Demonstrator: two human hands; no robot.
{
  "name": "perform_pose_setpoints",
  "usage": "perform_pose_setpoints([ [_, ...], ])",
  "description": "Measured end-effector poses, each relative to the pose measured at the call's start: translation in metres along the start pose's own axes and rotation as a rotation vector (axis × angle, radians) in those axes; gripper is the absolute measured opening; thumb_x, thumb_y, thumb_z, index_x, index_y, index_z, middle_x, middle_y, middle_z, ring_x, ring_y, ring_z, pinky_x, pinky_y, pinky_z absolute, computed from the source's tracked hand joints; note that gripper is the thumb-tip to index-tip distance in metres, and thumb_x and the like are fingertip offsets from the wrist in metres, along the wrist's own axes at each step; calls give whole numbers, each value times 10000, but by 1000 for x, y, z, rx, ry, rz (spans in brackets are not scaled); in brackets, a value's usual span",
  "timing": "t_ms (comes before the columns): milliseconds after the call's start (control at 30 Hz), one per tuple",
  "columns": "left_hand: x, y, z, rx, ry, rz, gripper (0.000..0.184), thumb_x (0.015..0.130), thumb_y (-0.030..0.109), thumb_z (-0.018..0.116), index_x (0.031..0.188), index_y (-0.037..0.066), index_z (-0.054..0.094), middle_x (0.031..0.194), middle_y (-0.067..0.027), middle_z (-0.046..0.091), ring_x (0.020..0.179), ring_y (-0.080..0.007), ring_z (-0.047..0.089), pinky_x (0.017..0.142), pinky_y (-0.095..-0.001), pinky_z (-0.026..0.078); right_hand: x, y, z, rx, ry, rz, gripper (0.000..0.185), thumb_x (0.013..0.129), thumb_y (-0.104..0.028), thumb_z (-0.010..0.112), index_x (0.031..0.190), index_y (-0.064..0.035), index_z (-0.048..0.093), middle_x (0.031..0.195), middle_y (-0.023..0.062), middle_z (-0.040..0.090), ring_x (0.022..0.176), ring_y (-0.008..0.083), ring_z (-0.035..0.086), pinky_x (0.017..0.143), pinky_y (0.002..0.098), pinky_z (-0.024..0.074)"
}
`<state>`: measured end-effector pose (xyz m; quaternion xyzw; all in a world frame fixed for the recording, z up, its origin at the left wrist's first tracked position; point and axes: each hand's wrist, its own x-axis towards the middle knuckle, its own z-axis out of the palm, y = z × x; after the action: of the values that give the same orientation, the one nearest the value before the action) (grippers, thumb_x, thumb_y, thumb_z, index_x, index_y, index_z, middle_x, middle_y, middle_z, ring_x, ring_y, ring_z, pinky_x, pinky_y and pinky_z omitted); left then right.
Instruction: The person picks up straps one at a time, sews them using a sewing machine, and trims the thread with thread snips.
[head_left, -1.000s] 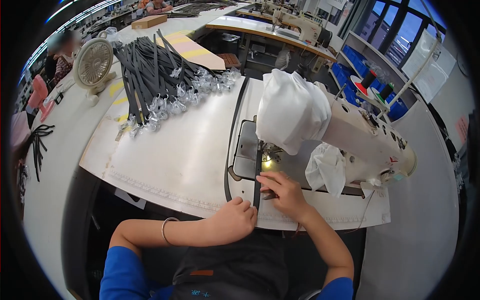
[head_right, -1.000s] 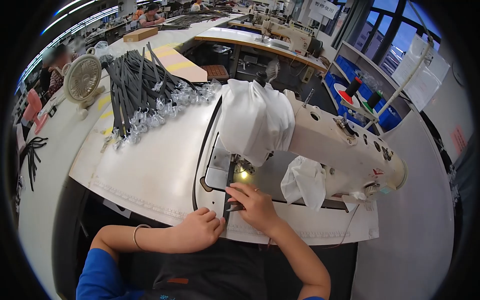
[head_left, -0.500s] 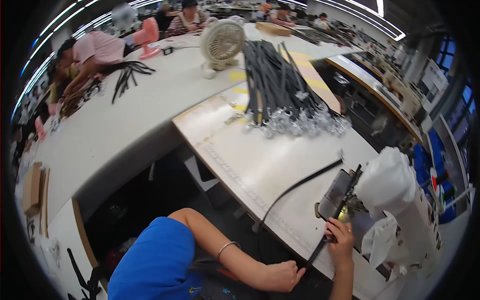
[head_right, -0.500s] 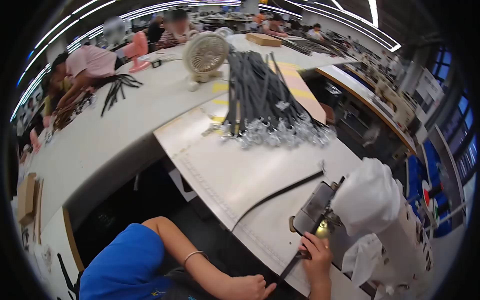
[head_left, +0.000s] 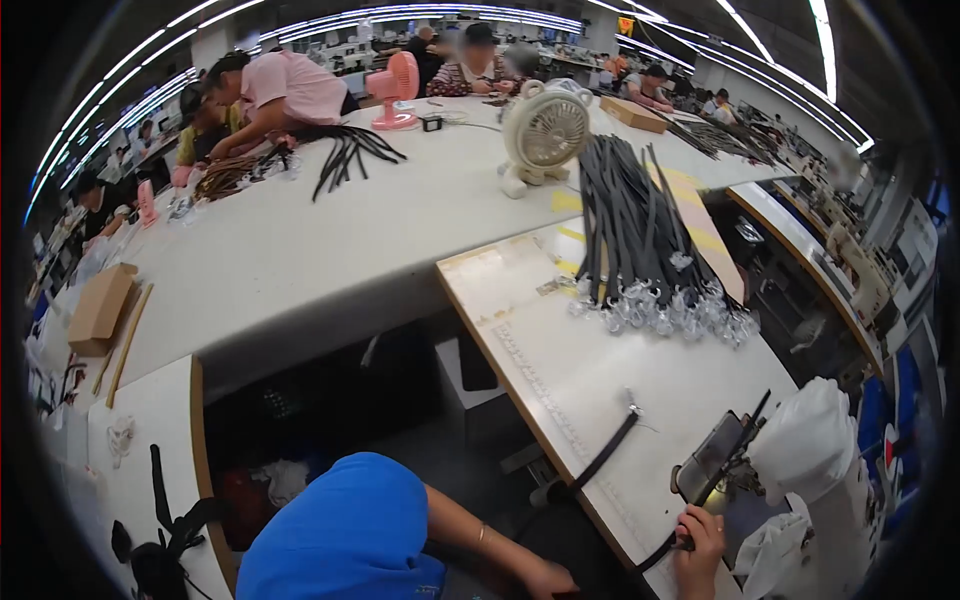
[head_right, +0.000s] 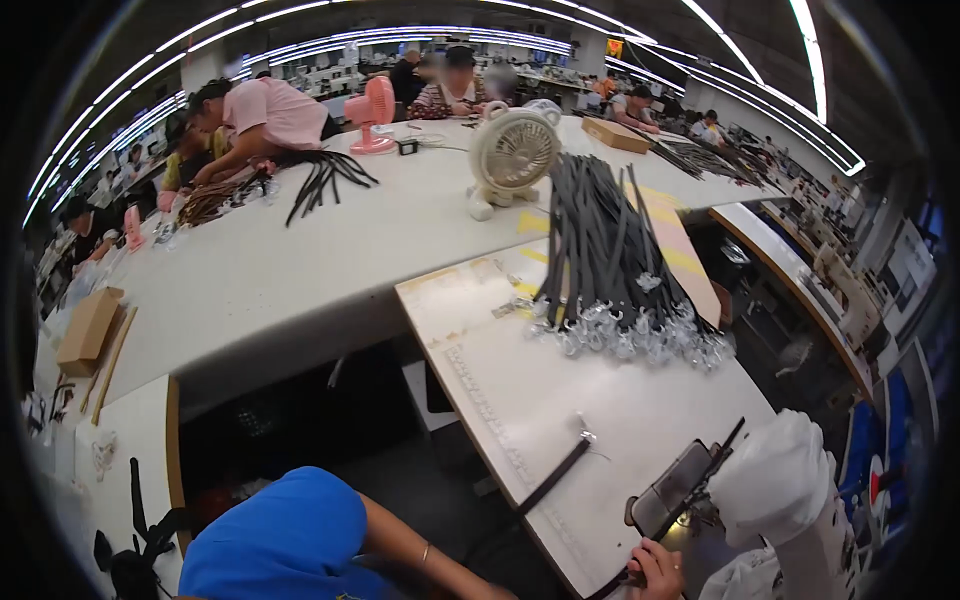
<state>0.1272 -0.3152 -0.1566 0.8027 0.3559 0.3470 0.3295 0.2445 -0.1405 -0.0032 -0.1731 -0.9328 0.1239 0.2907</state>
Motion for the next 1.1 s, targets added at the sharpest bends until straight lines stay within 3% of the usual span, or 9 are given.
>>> perform_pose_setpoints([
  [67,-2,-17,11,-360,-103,-191,375,783,226,631,1051,-35,597,599,-54,570,563,-176,565,531,-314,428,-2,14,1,-28,-13,-66,113,708,-98,677,812,-72,642,916,68,626,684,277,566,614,348,461],
  [133,-3,-8,-8,-778,-179,-536,397,790,376,661,877,-10,617,584,-64,582,533,-175,569,516,-311,459,-1,9,-3,-27,-9,-60,101,711,-115,677,802,-96,640,900,40,624,676,255,565,573,334,471],
  [233,0,-11,-27,-628,-339,-662,452,810,413,634,709,-22,566,530,-94,553,475,-211,543,483,-305,439,-3,13,-2,-21,-5,-95,97,699,-97,677,780,-100,623,880,27,619,643,234,565,555,319,476],
  [467,8,20,-58,11,249,-68,398,790,414,639,745,19,623,572,-118,569,525,-281,563,487,-348,445,-4,13,0,-28,15,-112,98,697,-104,681,778,-107,625,878,13,620,617,219,556,534,309,475],
  [600,11,37,-63,125,166,-89,306,817,332,636,822,27,614,548,-108,561,514,-291,554,459,-349,442,-3,13,1,-51,18,-111,107,696,-108,686,787,-107,630,883,7,623,631,216,554,540,307,477],
  [800,26,62,-106,83,-241,-90,509,791,252,636,1157,-57,466,1052,-199,532,999,-350,512,829,-422,433,-5,14,1,-95,0,-134,120,699,-109,683,812,-108,641,891,2,624,670,211,554,550,303,478],
  [867,31,63,-131,121,114,297,325,839,249,609,1042,-4,585,921,-134,604,807,-275,579,678,-343,486,-5,14,1,-85,-12,-132,121,703,-118,682,816,-107,641,892,5,624,676,209,555,552,303,478],
  [933,32,60,-180,137,77,182,339,827,162,619,1120,3,559,1095,-130,550,943,-281,542,782,-350,470,-4,13,0,-84,-10,-136,121,701,-117,683,814,-105,641,892,6,624,676,209,555,552,305,478],
  [1100,28,-26,-317,671,787,-185,192,732,-4,627,908,66,661,912,-85,619,850,-265,586,728,-335,486,-3,12,1,-75,-9,-123,115,699,-117,684,805,-101,640,893,6,624,672,211,555,550,308,476],
])
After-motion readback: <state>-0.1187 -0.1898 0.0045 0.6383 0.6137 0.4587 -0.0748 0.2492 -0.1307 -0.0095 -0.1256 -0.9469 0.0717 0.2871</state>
